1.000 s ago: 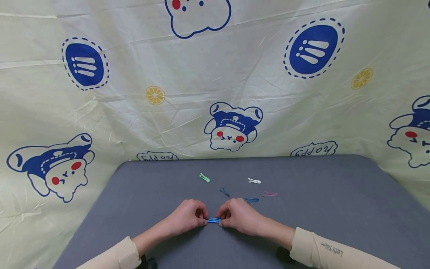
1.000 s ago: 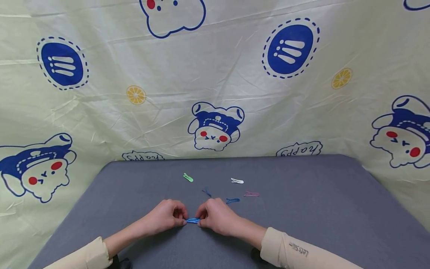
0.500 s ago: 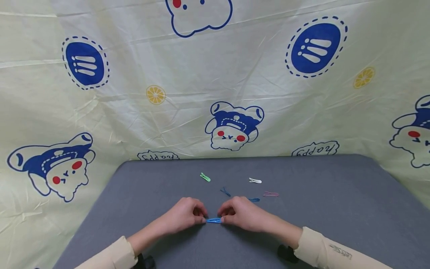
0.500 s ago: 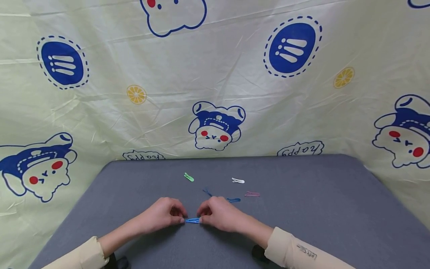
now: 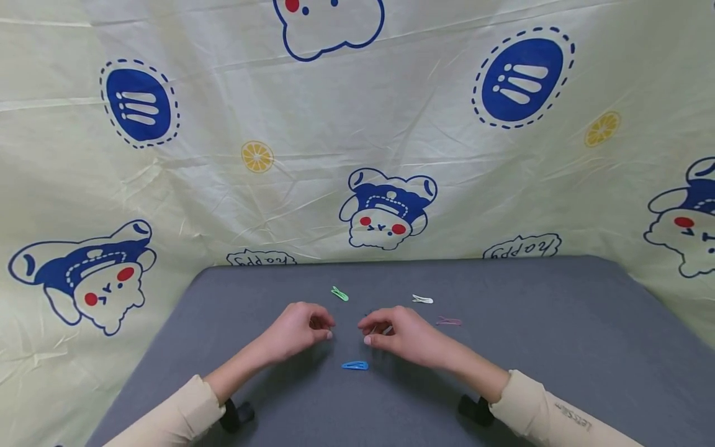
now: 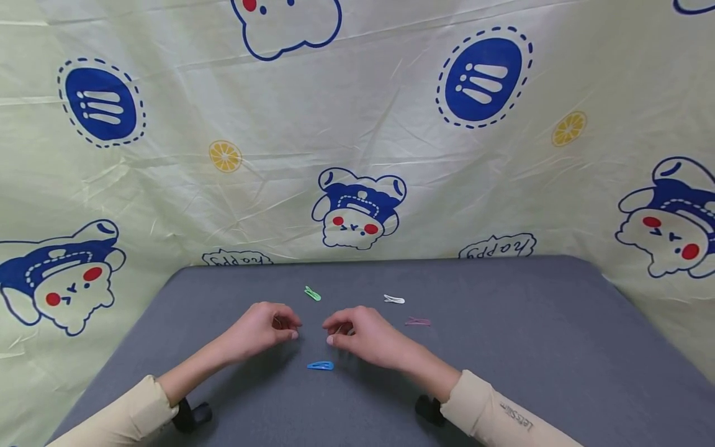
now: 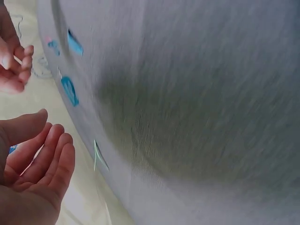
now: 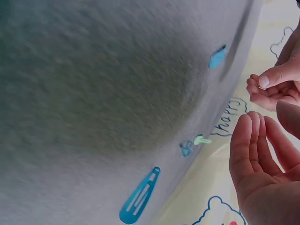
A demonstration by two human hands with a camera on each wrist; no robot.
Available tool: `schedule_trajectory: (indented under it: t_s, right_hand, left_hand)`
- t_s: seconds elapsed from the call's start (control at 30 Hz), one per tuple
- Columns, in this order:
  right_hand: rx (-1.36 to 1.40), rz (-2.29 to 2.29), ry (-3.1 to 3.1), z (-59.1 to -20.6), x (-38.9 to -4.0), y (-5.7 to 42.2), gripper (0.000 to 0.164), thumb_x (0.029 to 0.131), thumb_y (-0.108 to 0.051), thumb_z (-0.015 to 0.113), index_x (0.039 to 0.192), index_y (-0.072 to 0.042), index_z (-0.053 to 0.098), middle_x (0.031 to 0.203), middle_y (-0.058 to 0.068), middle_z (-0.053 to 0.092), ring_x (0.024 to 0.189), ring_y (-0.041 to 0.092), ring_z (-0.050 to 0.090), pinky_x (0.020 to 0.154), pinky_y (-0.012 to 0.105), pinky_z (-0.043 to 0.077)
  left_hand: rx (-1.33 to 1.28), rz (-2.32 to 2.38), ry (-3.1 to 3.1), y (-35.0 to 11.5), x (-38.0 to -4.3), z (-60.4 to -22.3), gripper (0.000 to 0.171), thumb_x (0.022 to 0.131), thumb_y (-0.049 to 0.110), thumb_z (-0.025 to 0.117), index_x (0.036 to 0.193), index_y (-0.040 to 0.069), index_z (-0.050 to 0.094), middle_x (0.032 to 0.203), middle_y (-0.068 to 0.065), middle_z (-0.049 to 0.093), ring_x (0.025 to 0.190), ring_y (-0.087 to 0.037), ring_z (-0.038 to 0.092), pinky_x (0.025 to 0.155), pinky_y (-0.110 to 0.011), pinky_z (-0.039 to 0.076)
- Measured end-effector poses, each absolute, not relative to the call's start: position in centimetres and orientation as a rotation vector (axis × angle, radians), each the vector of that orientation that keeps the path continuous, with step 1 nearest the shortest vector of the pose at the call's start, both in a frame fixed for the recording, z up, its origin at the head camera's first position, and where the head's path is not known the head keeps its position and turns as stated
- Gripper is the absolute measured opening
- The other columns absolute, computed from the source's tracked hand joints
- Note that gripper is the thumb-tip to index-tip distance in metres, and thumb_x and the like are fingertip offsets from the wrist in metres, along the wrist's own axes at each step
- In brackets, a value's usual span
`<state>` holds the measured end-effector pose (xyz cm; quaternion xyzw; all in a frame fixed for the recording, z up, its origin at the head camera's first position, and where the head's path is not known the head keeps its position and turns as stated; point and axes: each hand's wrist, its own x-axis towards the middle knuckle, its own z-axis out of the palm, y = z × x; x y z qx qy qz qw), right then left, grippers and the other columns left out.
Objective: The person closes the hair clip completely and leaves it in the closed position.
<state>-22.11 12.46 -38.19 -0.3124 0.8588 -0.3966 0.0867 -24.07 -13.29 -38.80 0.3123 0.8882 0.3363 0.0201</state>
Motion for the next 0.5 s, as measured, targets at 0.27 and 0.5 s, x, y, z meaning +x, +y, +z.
schedule_trajectory:
  t_s: [0.27,0.5]
  right_hand:
    - [-0.924,-1.192,2.632,-37.7,-23.5,12.1,0.025,0.095,-0.016,0.066,0.119,-0.009,0.069,0.105,0.002,0.07,0.091,0.011,0.06,0.084,0.033,0.051]
    - [-0.884,-1.212,2.703,-37.6,-25.2,11.6,0.025,0.095,-0.017,0.066,0.118,-0.008,0.069,0.102,-0.003,0.068,0.09,0.013,0.061,0.081,0.031,0.052]
  left_hand:
    - [0.816,1.137,2.818,-14.0,-26.5,-38.5,0.014,0.085,0.004,0.073,0.099,0.002,0.074,0.084,0.003,0.068,0.078,-0.012,0.062,0.071,-0.03,0.051]
    - [0.742,1.198,2.82,-14.3,-28.3,-38.6,0.016,0.084,0.004,0.074,0.1,0.0,0.073,0.087,0.0,0.069,0.081,-0.015,0.063,0.072,-0.033,0.052]
